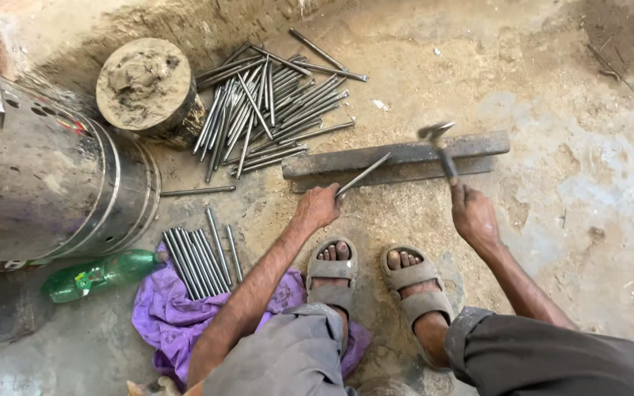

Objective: The person repeatedly hammers metal rods on a wooden block to flatten or shape their ends. They pick up rods from a pile, place them on the block, strike them with a hammer, and set them aside.

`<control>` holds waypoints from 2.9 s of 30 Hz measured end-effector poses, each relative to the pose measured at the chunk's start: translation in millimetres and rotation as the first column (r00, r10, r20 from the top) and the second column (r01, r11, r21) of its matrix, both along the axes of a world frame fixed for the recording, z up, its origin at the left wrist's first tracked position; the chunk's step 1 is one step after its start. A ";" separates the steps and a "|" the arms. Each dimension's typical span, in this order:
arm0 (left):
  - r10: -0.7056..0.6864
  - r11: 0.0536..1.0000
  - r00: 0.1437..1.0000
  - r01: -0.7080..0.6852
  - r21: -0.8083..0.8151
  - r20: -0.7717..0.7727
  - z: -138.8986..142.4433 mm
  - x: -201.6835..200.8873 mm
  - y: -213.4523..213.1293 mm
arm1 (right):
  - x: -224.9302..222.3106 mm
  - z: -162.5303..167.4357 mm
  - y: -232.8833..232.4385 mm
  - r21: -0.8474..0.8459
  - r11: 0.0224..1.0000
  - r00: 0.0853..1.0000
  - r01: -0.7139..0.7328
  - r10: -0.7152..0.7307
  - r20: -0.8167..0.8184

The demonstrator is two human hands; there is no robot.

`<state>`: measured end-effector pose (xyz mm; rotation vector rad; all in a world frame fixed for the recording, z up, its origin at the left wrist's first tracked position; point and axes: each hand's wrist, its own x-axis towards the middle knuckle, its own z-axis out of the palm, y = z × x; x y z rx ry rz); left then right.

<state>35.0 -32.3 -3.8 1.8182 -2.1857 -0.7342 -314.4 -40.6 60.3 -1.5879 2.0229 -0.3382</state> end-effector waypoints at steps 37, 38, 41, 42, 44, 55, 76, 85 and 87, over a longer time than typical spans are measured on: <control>-0.061 0.998 0.987 0.056 0.037 0.151 27.0 -11.1 -23.1 | 29.2 50.5 -26.7 0.172 0.985 0.991 -0.014 -0.009 0.136; -0.018 0.999 0.994 0.013 0.049 0.104 23.4 -12.0 -20.6 | 18.4 58.2 -29.6 0.149 0.988 0.994 0.029 -0.045 0.103; -0.042 0.996 0.997 0.037 0.086 0.059 9.1 -10.1 -15.5 | 1.8 75.7 -38.0 -0.133 0.991 0.934 0.019 0.030 0.357; -0.035 0.998 0.998 0.032 0.047 0.053 6.2 -9.6 -14.3 | 3.0 75.8 -37.1 -0.259 0.966 0.936 -0.005 0.096 0.339; -0.030 0.998 0.998 0.027 0.051 0.062 7.2 -9.1 -14.0 | 11.4 66.7 -27.8 -0.486 0.871 0.931 -0.068 0.230 0.282; -0.010 0.973 0.996 -0.010 0.232 0.084 44.7 -11.1 -26.7 | 6.9 28.8 -16.3 -0.137 0.989 0.989 -0.060 0.077 0.124; -0.157 0.965 0.971 0.112 -0.238 -0.179 -0.4 6.0 35.3 | 20.5 -9.2 -1.6 0.134 0.991 1.000 -0.024 0.026 -0.014; -0.156 0.915 0.926 0.005 -0.404 -0.342 11.7 -1.4 49.0 | 24.5 -29.6 11.3 0.176 0.984 0.996 0.039 -0.053 0.078; -0.157 0.908 0.926 -0.001 -0.418 -0.344 14.1 -5.6 41.0 | 22.4 -38.8 12.9 0.073 0.997 0.998 0.016 -0.020 0.065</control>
